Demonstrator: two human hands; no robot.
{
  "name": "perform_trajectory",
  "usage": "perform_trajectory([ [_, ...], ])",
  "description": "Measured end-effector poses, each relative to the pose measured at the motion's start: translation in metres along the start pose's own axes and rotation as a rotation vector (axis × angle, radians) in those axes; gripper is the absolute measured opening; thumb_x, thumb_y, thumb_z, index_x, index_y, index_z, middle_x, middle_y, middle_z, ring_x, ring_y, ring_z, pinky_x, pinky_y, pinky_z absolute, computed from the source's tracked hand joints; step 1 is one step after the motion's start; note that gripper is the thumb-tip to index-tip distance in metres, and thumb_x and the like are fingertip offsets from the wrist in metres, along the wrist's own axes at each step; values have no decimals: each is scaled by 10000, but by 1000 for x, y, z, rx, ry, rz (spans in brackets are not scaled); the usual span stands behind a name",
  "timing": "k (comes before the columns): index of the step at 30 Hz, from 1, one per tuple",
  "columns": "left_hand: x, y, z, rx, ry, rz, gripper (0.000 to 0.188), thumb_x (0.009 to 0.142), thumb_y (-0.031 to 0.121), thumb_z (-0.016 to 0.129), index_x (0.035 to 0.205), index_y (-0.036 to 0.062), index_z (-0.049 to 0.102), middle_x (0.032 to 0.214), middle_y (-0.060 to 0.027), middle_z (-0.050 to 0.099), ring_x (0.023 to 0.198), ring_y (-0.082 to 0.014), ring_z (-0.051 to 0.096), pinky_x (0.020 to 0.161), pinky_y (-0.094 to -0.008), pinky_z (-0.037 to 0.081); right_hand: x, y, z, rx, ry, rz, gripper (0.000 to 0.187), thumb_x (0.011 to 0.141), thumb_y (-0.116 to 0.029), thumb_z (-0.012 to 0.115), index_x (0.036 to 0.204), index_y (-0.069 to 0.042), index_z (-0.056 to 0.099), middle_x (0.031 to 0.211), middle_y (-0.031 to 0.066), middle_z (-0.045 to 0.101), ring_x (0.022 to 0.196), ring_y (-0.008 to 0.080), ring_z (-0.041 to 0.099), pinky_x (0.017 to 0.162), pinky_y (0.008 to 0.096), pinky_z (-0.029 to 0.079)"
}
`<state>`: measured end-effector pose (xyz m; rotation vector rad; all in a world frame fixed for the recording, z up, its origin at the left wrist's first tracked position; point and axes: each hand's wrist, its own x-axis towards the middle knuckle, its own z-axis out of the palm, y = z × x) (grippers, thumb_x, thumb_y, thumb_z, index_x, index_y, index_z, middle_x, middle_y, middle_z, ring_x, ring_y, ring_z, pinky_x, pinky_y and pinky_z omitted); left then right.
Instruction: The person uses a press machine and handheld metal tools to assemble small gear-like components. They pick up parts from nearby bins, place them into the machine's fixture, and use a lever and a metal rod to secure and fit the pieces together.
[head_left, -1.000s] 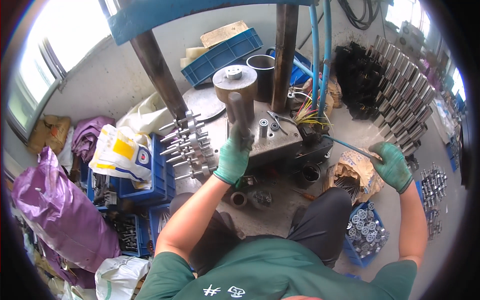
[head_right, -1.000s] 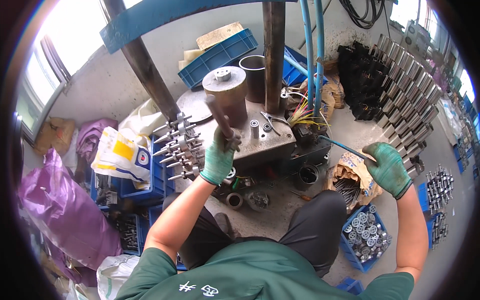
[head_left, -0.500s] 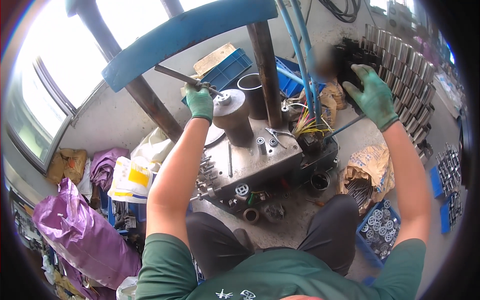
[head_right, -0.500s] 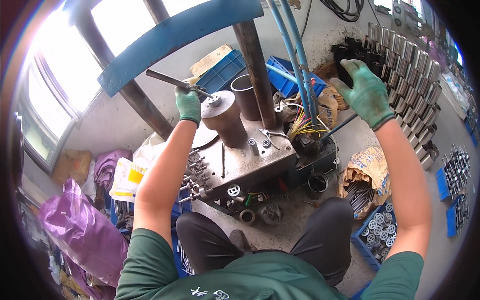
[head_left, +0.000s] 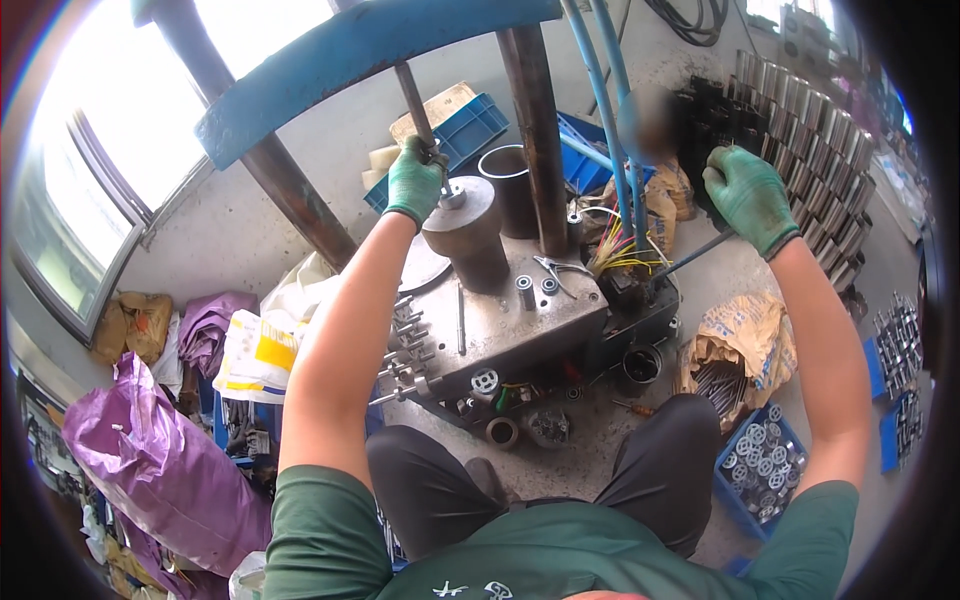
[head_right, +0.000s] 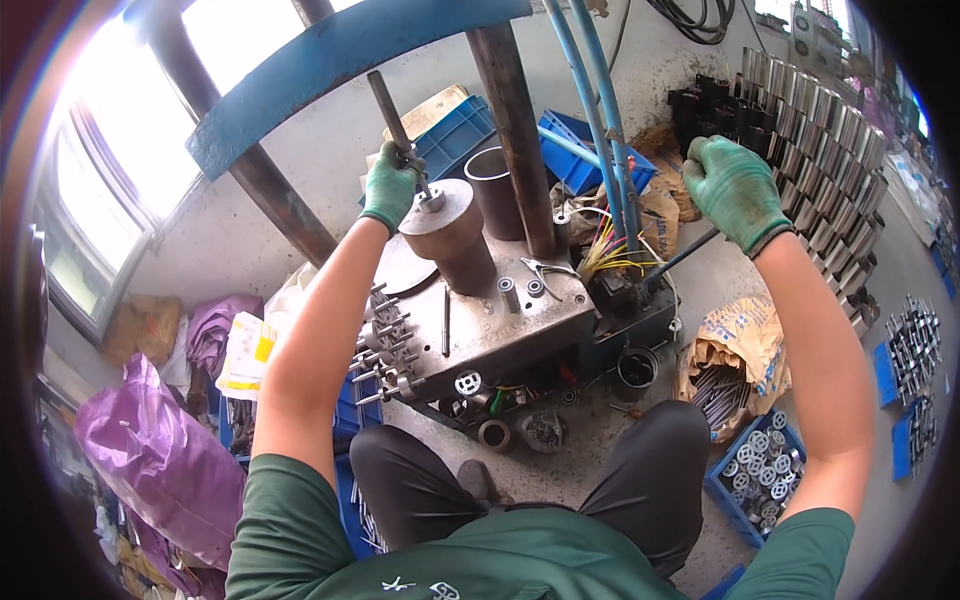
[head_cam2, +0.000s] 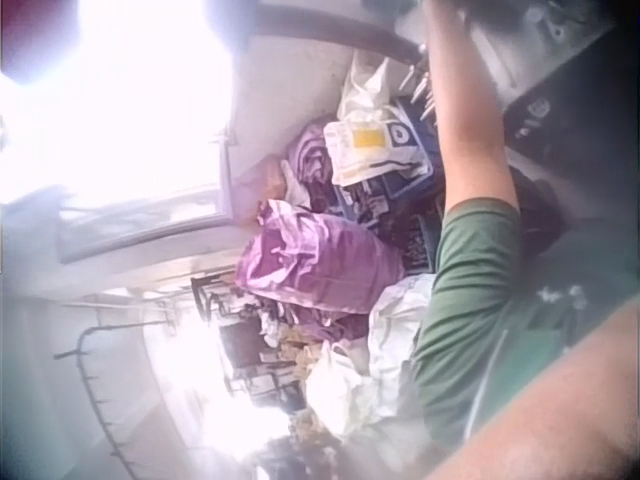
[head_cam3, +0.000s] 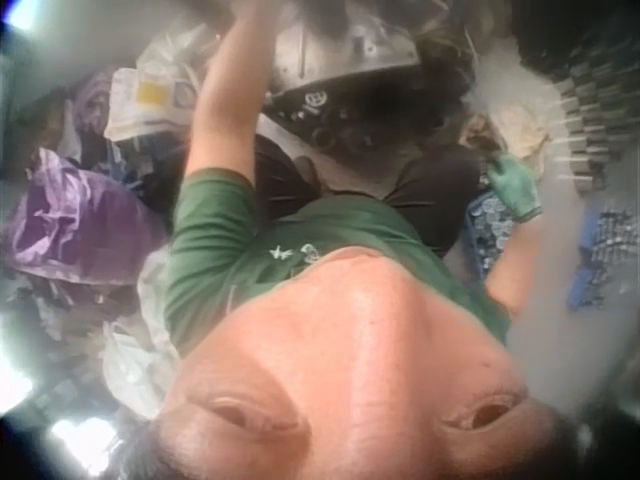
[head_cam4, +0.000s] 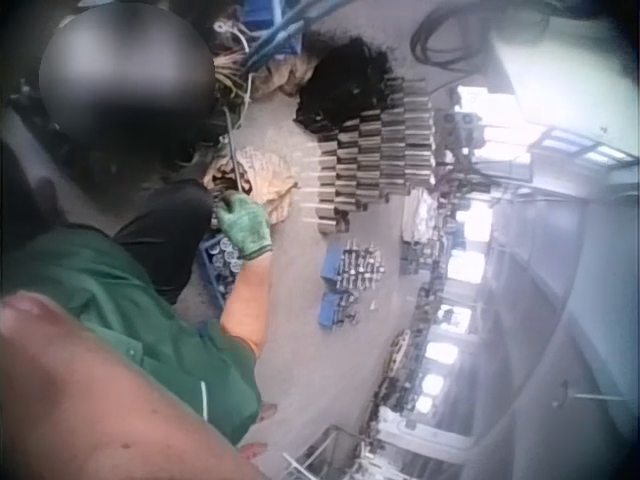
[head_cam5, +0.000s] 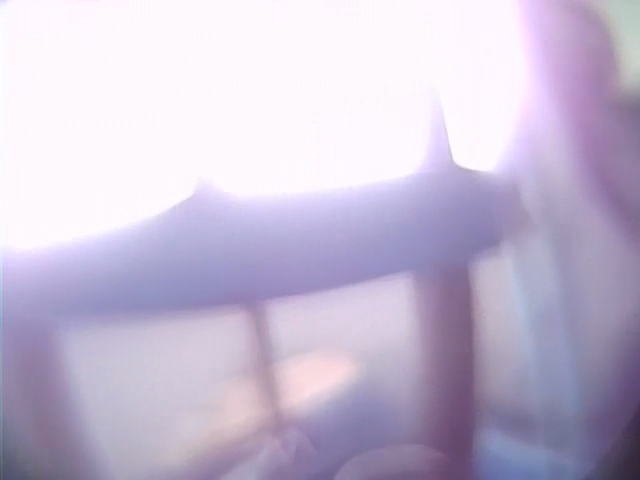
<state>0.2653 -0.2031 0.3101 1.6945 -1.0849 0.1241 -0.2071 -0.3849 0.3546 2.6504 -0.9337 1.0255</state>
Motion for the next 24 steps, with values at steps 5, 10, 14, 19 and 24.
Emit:
perform_trajectory([
  [5, -7, -5, 11, -86, 24, -11, 258, 989, -28, 688, 1215, 47, 590, 907, -64, 670, 761, -169, 672, 681, -319, 585, -40, -4, -20, -8, -87, 30, 285, 977, -255, 684, 1149, -33, 730, 1098, 195, 734, 1018, 390, 719, 890, 465, 579],
  [10, -29, -6, 31, -23, 190, -55, 199, 1016, 143, 731, 1192, 86, 656, 898, -93, 720, 718, -172, 676, 659, -341, 566, -115, 4, -49, 20, -574, -29, 460, 929, -209, 576, 1327, -2, 680, 1262, 233, 712, 1096, 369, 729, 1023, 442, 571],
  [14, -32, -12, 26, -346, 69, -233, 153, 1084, 183, 654, 1145, 46, 685, 897, -46, 673, 721, -112, 644, 593, -290, 593, -186, 0, -47, 163, -821, -124, 375, 879, -242, 608, 1168, -49, 752, 1096, 201, 751, 984, 382, 738, 927, 459, 589],
  [19, -40, 10, 22, -369, 51, -242, 183, 1077, 185, 667, 1179, 34, 689, 897, -37, 667, 725, -113, 646, 591, -283, 605, -218, -24, -47, 149, -825, 54, 250, 860, -244, 637, 907, -41, 775, 918, 198, 749, 856, 396, 728, 803, 489, 582],
  [24, -42, 15, 20, -287, 63, -230, 205, 1066, 190, 679, 1191, 29, 703, 942, -68, 709, 733, -121, 658, 601, -300, 607, -220, -35, -47, 127, -734, 142, 248, 865, -262, 669, 843, -30, 752, 869, 212, 726, 829, 410, 715, 768, 498, 572],
])
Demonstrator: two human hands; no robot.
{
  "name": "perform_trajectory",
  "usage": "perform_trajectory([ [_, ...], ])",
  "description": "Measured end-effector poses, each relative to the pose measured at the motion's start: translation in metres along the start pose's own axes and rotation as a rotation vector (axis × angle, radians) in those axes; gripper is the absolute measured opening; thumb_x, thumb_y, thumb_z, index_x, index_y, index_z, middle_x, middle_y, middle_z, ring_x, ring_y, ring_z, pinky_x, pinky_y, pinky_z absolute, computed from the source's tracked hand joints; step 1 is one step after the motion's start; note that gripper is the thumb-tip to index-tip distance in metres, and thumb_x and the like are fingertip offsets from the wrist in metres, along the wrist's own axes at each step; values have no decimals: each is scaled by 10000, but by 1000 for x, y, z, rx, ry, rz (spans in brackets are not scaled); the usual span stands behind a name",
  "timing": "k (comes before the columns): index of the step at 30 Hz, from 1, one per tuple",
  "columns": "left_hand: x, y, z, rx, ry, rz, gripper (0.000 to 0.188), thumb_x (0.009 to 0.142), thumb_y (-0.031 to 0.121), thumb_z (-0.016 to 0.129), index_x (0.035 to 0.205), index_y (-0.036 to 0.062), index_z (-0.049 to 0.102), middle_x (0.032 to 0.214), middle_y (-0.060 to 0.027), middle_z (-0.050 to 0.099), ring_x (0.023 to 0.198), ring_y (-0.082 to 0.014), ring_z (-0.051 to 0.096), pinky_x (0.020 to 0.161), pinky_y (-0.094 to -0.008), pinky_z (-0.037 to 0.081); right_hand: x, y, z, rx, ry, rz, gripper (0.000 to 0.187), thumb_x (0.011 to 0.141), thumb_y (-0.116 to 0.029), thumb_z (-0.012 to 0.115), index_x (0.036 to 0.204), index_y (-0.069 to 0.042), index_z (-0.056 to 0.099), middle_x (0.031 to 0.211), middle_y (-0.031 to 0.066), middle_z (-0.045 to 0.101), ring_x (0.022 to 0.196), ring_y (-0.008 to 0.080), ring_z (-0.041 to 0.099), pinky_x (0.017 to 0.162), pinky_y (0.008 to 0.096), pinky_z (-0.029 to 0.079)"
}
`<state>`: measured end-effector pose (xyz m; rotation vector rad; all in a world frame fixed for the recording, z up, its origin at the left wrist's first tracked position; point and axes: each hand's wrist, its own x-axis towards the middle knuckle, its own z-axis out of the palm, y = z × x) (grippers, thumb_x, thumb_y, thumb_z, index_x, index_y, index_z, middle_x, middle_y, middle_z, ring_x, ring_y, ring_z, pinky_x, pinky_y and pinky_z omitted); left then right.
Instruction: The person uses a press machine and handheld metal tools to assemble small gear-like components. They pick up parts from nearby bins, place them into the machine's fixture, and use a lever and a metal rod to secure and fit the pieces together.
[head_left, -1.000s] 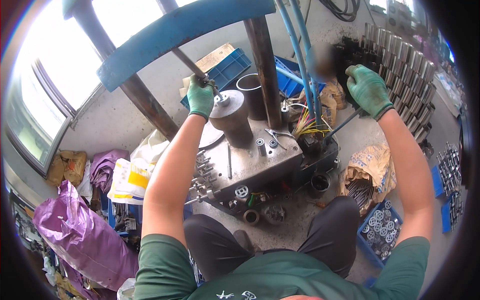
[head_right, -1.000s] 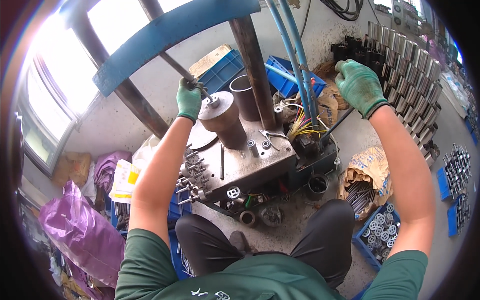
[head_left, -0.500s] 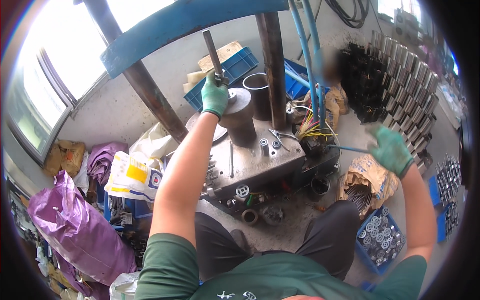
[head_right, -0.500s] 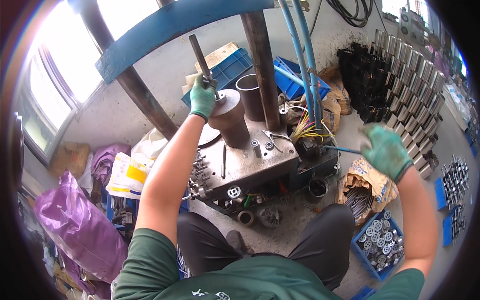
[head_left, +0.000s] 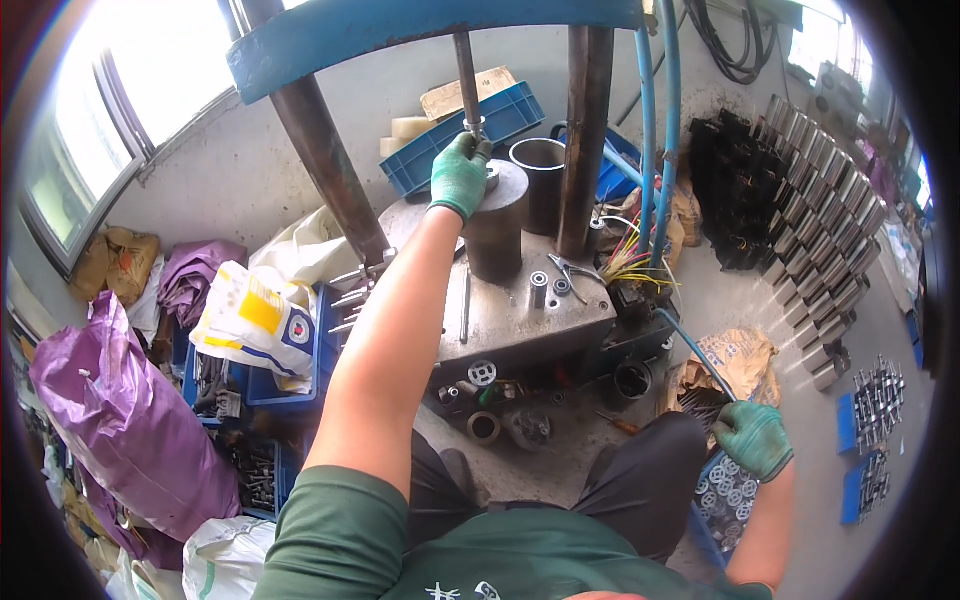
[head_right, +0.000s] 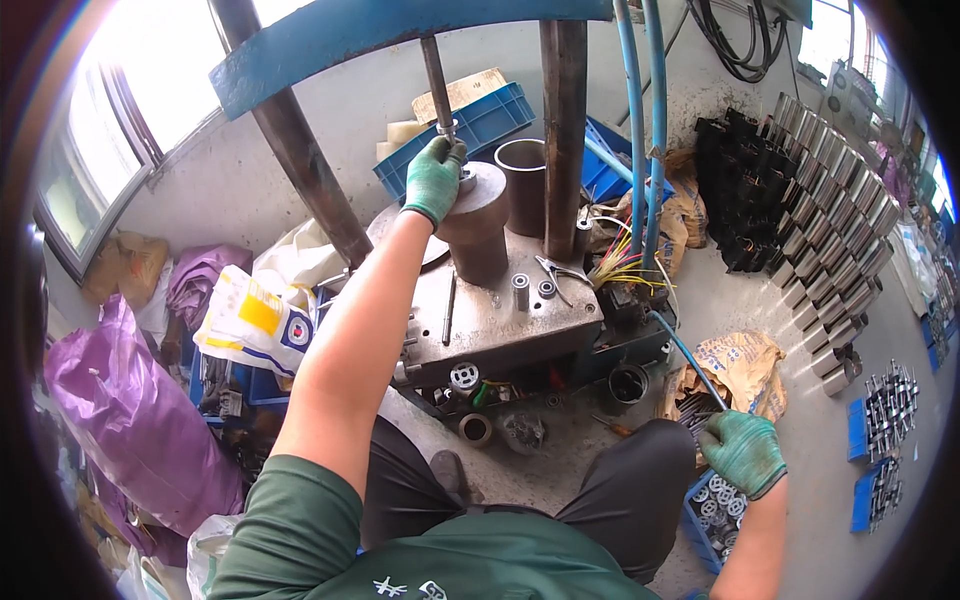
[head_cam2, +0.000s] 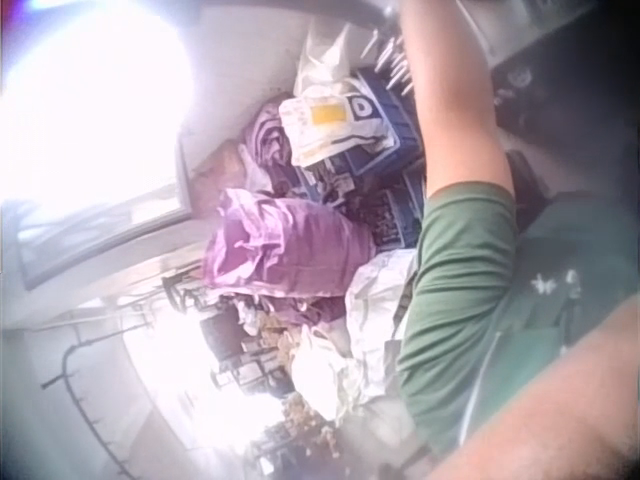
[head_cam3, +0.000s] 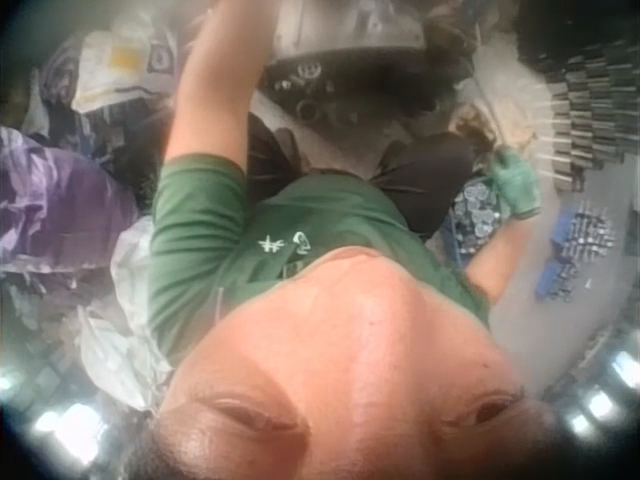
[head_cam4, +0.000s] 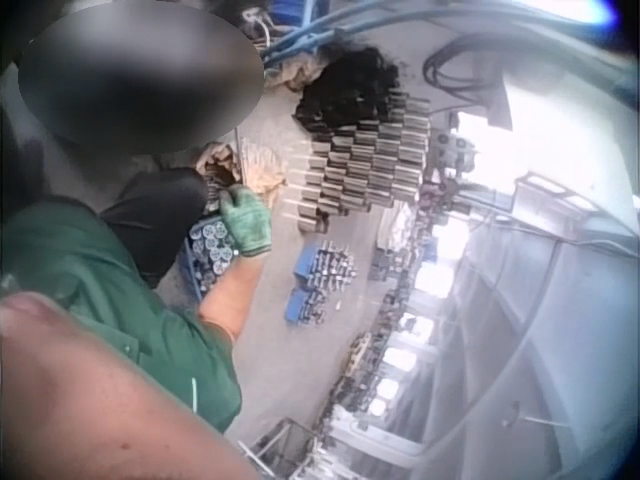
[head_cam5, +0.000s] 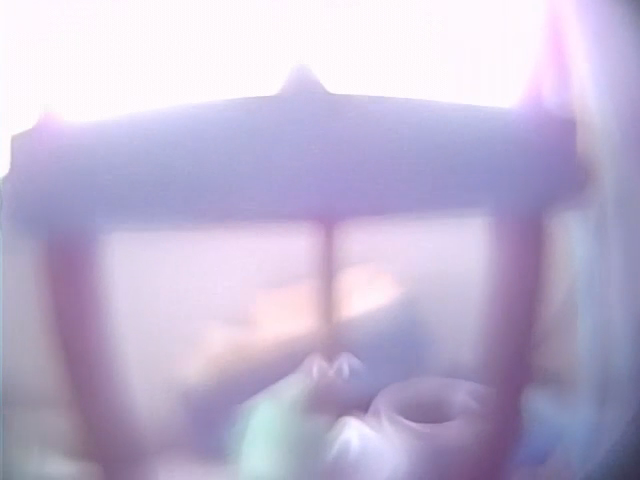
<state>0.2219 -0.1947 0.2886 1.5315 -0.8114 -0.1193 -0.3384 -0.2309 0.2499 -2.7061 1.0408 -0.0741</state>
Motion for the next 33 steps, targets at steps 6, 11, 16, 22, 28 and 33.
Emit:
perform_trajectory([
  [6, 8, -14, 2, -79, -9, -11, 185, 1059, 196, 691, 1131, 27, 715, 933, -61, 729, 717, -107, 631, 618, -288, 582, -1, -6, -2, -7, 46, 2, 247, 854, -254, 682, 830, -18, 752, 859, 220, 720, 816, 411, 714, 768, 491, 574],
  [11, 20, -31, -3, 3, -16, 83, 166, 1079, 175, 661, 1146, 30, 704, 950, -14, 651, 760, -88, 604, 608, -257, 607, 3, -5, 3, -42, 65, -14, 217, 843, -220, 682, 824, -17, 757, 862, 220, 719, 813, 406, 715, 781, 481, 580],
  [16, 10, -14, 1, 65, -23, 49, 164, 1073, 184, 672, 1130, 38, 720, 910, -5, 673, 759, -78, 612, 624, -249, 581, 6, -3, -6, -59, 7, -2, 213, 838, -216, 689, 836, -16, 763, 882, 225, 722, 818, 416, 712, 774, 481, 577],
  [22, 23, -36, -9, 66, 34, 63, 222, 1040, 222, 701, 1181, 55, 743, 926, -141, 769, 749, -206, 726, 721, -348, 594, 23, -8, -21, 1, -32, -26, 210, 845, -214, 692, 906, -38, 787, 926, 206, 743, 851, 390, 731, 793, 461, 587],
  [28, 0, 1, -1, -69, 14, -21, 248, 1039, 285, 731, 1144, 62, 712, 866, 8, 647, 742, -74, 589, 663, -259, 559, 93, 5, -56, 143, 694, -210, 270, 986, -117, 693, 1244, -41, 716, 1158, 149, 747, 1059, 278, 720, 947, 394, 568],
  [33, 0, 5, -3, -61, 4, 7, 374, 1066, 411, 665, 1117, 45, 718, 869, -12, 659, 763, -93, 605, 711, -279, 544, 195, 25, -105, 119, 995, -241, 324, 1044, -192, 702, 1346, -73, 701, 1227, 97, 750, 1079, 188, 721, 967, 333, 578],
])
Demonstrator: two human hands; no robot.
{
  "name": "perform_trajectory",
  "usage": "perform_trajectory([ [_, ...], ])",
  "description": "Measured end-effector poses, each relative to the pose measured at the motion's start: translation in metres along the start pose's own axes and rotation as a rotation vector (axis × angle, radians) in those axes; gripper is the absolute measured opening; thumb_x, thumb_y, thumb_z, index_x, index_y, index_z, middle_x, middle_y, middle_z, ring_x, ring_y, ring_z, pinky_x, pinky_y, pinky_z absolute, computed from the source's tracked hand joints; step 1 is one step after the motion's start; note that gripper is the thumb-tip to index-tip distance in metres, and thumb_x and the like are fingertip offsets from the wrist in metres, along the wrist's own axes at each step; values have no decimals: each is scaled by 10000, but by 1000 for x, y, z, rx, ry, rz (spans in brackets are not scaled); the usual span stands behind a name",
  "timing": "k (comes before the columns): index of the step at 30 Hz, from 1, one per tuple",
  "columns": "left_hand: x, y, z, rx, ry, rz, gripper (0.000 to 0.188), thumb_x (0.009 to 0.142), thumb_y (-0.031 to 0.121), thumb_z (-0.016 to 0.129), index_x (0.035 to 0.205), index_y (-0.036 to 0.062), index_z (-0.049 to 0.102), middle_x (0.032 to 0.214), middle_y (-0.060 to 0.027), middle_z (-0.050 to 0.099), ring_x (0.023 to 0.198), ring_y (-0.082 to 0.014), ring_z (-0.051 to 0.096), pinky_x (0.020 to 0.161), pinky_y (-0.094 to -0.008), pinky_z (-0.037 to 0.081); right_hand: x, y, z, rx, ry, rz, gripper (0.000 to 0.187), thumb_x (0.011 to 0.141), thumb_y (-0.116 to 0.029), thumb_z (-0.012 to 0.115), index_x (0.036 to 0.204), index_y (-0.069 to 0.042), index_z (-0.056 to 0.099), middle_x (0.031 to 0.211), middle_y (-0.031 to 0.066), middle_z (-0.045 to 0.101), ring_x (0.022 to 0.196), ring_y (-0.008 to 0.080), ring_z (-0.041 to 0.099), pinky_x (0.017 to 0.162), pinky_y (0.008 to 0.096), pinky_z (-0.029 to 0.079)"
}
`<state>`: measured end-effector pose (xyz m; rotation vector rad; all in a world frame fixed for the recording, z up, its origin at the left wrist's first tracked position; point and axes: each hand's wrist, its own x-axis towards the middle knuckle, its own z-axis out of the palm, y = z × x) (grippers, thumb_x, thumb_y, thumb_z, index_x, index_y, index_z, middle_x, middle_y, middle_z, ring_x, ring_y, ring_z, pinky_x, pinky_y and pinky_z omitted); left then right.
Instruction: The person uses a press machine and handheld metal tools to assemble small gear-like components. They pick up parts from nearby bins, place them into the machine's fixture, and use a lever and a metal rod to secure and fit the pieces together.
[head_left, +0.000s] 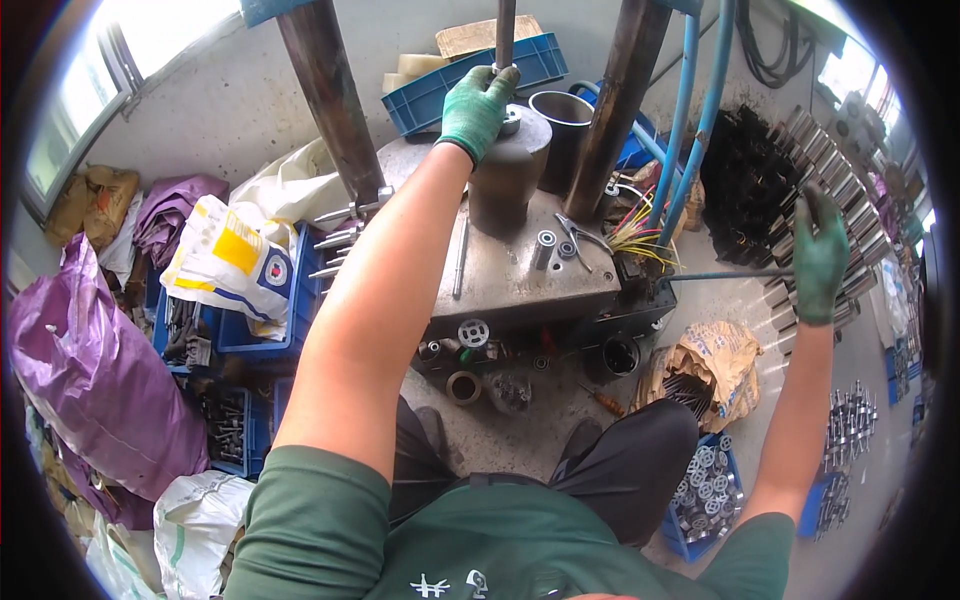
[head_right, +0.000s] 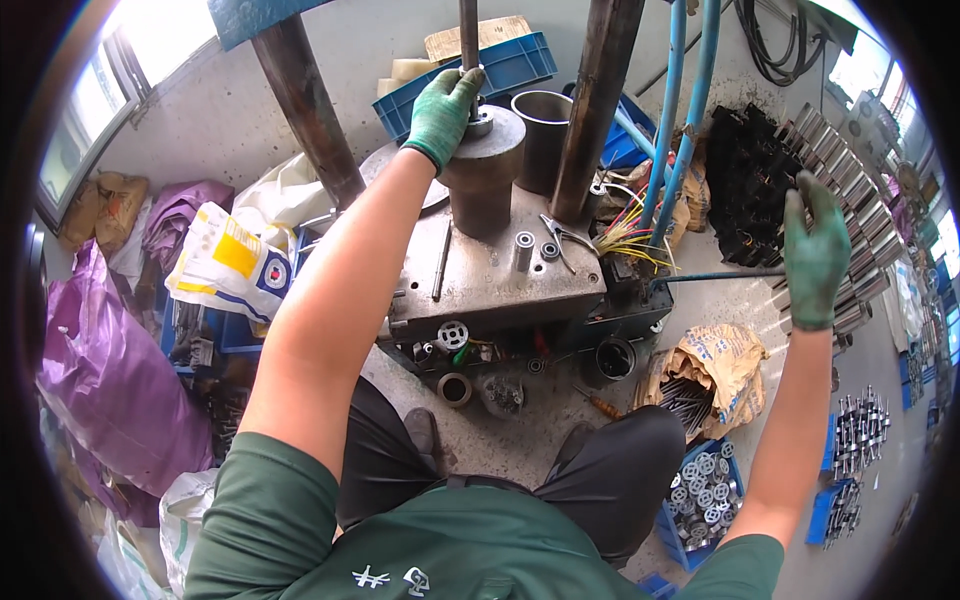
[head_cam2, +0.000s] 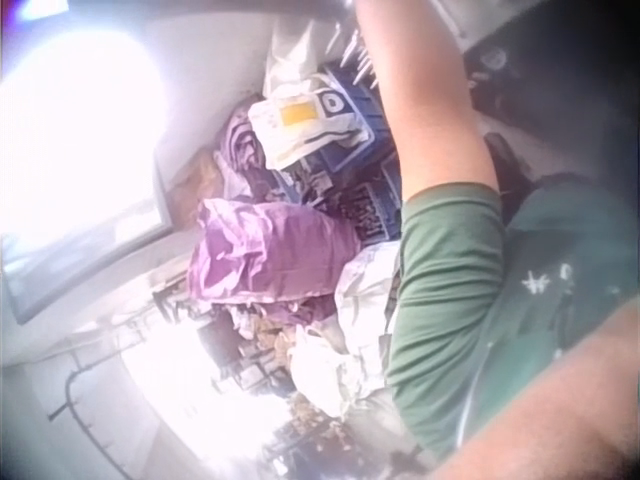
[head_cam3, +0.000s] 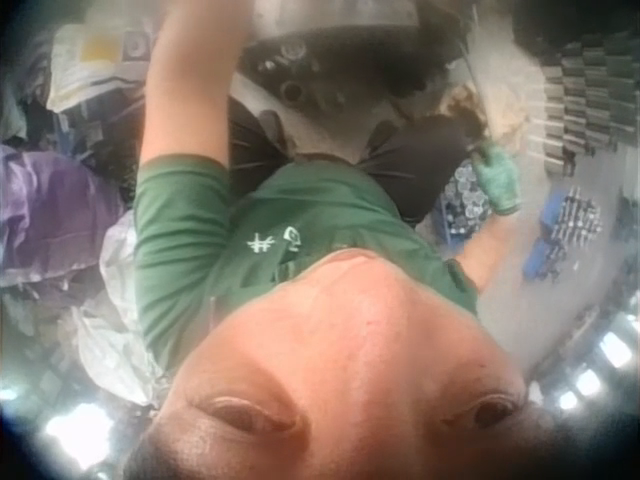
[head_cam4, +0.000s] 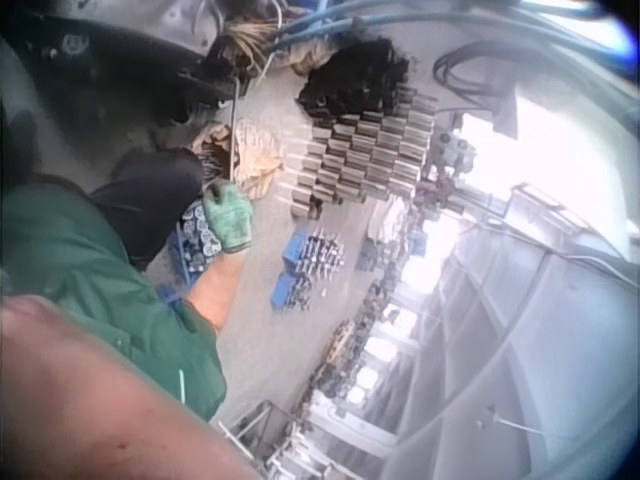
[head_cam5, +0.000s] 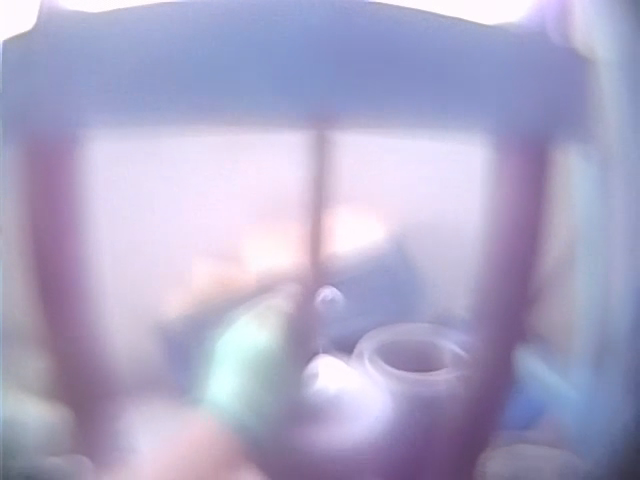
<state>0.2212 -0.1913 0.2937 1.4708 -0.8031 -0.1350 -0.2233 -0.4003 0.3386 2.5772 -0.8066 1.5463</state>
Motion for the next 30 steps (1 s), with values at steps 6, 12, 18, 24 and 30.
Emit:
perform_trajectory([
  [6, 16, -30, -8, -74, 42, 49, 465, 1111, 468, 535, 1167, 56, 742, 877, -41, 691, 784, -132, 632, 765, -305, 532, 9, 1, 12, -46, -129, 85, 414, 1052, -241, 708, 1425, -67, 666, 1253, 82, 747, 1042, 127, 700, 933, 299, 587],
  [12, 23, -29, -4, -63, 6, 1, 520, 1124, 508, 487, 1180, 65, 753, 878, -54, 700, 777, -143, 640, 744, -309, 532, -97, -34, -76, -72, -732, 131, 337, 940, -97, 676, 1271, -48, 711, 1118, 161, 757, 939, 274, 735, 858, 387, 595],
  [18, 37, -45, -7, -57, 36, 24, 548, 1127, 512, 420, 1186, 88, 761, 887, -87, 720, 779, -188, 673, 776, -341, 553, -200, -65, -95, 3, -1001, 79, 124, 845, -136, 713, 903, -43, 771, 874, 189, 732, 812, 416, 712, 764, 477, 586],
  [24, 37, -47, -9, -14, 34, 72, 553, 1130, 509, 417, 1154, 78, 762, 902, -101, 730, 815, -207, 684, 811, -349, 550, -195, -75, -94, -93, -1022, 184, 137, 842, -141, 732, 895, -20, 770, 881, 196, 735, 809, 402, 721, 766, 468, 581],
  [30, 34, -50, -9, 20, 21, 131, 513, 1133, 443, 394, 1176, 72, 745, 959, -133, 755, 874, -259, 719, 848, -374, 557, -186, -73, -94, -82, -1019, 140, 169, 873, -167, 732, 814, -10, 708, 835, 218, 685, 790, 438, 679, 725, 499, 543],
])
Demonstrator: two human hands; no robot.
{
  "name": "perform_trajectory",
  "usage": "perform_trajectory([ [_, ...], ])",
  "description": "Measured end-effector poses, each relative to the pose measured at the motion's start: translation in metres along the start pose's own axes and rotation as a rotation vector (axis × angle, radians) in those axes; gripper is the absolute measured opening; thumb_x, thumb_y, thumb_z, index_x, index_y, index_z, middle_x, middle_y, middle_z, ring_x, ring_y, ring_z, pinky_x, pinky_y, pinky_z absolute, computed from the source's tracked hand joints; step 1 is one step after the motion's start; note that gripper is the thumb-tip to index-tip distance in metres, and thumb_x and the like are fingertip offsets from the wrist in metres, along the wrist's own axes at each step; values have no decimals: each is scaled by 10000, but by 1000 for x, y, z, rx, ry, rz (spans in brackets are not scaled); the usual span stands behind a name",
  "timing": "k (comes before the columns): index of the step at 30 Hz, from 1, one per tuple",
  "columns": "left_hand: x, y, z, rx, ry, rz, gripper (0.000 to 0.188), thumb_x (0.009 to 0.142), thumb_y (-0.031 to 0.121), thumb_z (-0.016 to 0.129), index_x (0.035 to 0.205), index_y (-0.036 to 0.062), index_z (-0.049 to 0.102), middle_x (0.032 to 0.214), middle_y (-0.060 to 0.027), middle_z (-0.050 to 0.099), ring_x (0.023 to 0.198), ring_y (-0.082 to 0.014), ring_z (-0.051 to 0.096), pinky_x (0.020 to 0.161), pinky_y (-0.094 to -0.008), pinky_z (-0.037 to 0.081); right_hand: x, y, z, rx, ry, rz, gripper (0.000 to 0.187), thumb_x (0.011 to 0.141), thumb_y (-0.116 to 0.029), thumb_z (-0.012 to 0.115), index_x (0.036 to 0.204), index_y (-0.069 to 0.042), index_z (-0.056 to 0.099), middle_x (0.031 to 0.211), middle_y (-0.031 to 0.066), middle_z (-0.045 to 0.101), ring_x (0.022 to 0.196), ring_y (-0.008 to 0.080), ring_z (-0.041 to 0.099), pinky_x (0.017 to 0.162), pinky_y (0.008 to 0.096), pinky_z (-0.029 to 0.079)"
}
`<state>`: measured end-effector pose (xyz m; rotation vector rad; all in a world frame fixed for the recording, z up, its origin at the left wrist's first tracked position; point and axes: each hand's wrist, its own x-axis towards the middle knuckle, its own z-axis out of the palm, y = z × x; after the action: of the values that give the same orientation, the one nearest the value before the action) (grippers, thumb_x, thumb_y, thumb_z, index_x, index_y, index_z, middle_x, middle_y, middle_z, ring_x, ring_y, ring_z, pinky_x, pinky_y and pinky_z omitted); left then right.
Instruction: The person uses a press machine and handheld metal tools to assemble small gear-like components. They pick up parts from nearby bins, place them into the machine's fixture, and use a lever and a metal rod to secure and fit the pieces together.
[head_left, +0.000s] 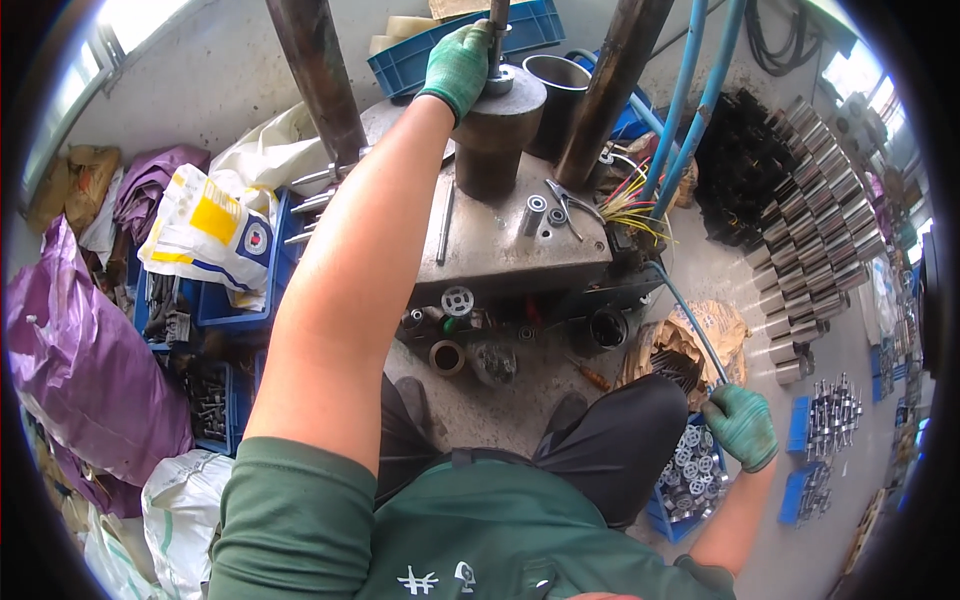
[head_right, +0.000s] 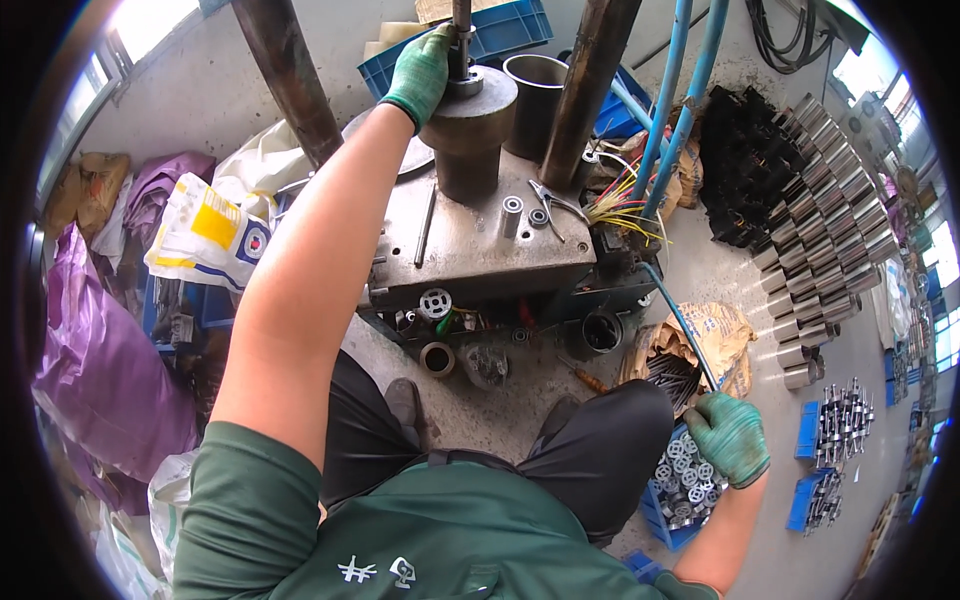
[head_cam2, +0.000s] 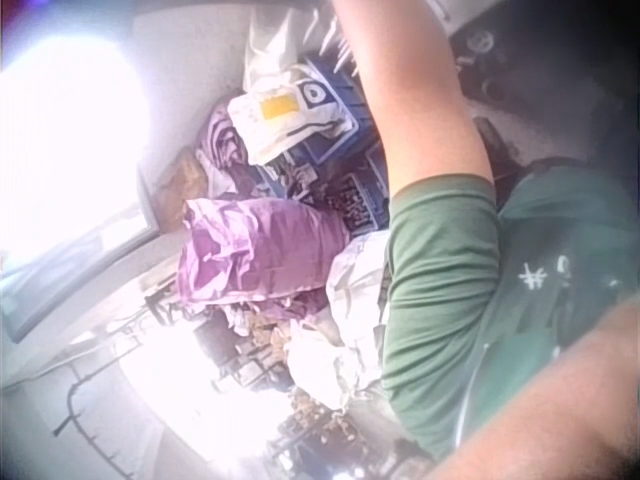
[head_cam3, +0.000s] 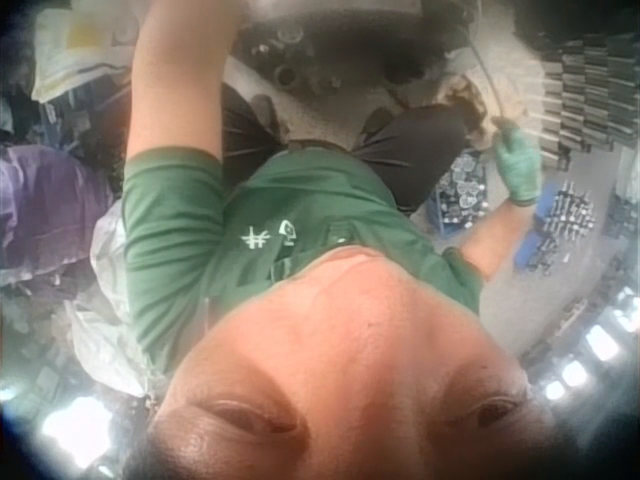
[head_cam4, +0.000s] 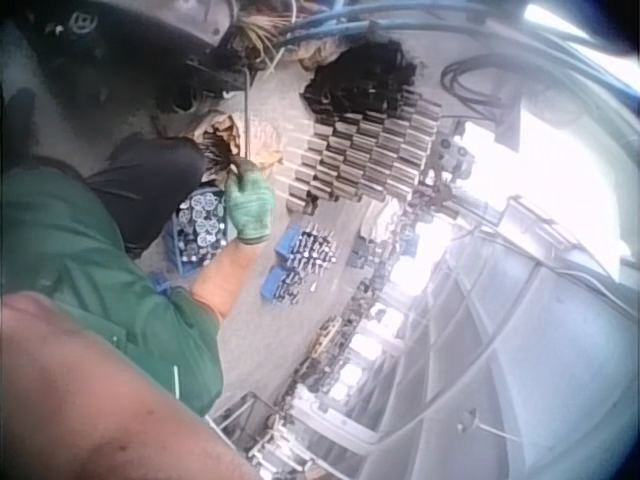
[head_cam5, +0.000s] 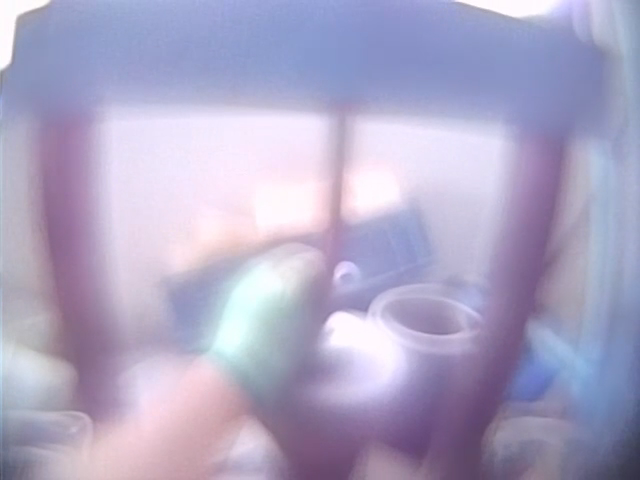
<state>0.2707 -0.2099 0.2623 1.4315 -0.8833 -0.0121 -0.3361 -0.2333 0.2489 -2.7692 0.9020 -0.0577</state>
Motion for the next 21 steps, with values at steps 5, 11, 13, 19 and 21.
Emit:
perform_trajectory([
  [5, 1, -4, 3, 101, -17, 115, 430, 1143, 363, 404, 1229, 82, 718, 1026, -139, 764, 936, -284, 737, 892, -366, 568, -1, 6, -1, -99, 23, -125, 126, 853, -153, 768, 804, -42, 733, 822, 163, 704, 742, 386, 700, 679, 476, 565],
  [11, 16, -30, -12, 584, 56, 536, 333, 1113, 267, 451, 1215, 85, 711, 1029, -122, 755, 961, -284, 737, 901, -355, 573, 7, 7, -8, -117, -32, -146, 78, 855, -124, 753, 848, -47, 764, 856, 158, 729, 786, 372, 723, 718, 460, 581],
  [13, 10, -21, -7, 447, 5, 369, 310, 1106, 237, 458, 1191, 84, 713, 1024, -116, 751, 953, -273, 735, 895, -349, 573, 7, 13, -6, -35, 23, -75, 99, 870, -109, 728, 925, -43, 778, 905, 167, 747, 825, 381, 732, 759, 453, 588],
  [19, -4, 12, -5, 266, -86, 100, 278, 1087, 186, 470, 1130, 80, 724, 1025, -104, 743, 925, -256, 725, 881, -344, 568, 12, 7, -19, 207, 107, 42, 249, 891, -73, 687, 1124, -27, 762, 1048, 195, 764, 953, 367, 747, 866, 415, 583],
  [21, -4, 15, -7, 314, -78, 124, 262, 1063, 176, 492, 1137, 77, 723, 1050, -116, 738, 949, -270, 720, 894, -361, 564, 10, 19, -18, 23, -84, -66, 286, 889, -38, 667, 1162, -22, 752, 1075, 197, 756, 973, 362, 740, 879, 408, 577],
])
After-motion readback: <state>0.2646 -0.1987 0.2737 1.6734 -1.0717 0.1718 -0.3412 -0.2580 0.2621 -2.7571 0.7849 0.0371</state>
